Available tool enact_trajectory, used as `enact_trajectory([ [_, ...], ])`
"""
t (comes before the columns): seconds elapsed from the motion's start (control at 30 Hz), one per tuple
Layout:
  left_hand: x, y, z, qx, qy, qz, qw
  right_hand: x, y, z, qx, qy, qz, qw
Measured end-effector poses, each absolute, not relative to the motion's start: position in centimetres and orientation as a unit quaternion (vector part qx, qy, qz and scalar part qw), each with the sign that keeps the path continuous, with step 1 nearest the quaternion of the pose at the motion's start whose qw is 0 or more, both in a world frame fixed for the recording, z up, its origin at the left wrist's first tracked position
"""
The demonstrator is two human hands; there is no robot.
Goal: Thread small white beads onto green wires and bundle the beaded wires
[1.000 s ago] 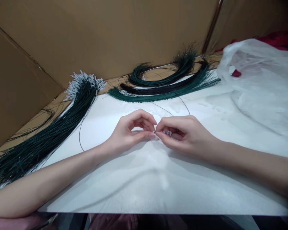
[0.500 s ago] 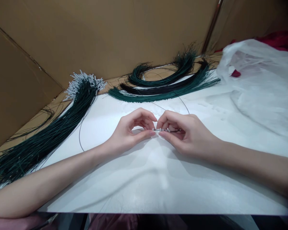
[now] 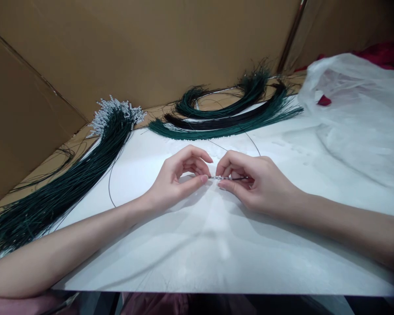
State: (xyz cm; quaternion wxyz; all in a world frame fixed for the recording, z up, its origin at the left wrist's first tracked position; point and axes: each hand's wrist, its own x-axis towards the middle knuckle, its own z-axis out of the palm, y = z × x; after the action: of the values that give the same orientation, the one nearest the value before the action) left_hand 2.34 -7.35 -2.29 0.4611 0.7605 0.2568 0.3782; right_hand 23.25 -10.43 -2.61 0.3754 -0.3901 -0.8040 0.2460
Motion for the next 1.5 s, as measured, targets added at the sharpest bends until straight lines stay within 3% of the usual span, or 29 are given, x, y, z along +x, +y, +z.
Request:
enact_trajectory([
  [1.5, 2.26, -7.18, -2.35, 0.733, 0.257, 0.348, 0.525, 23.12, -10.57, -2.27, -0.384, -0.811, 0.248, 0.365],
])
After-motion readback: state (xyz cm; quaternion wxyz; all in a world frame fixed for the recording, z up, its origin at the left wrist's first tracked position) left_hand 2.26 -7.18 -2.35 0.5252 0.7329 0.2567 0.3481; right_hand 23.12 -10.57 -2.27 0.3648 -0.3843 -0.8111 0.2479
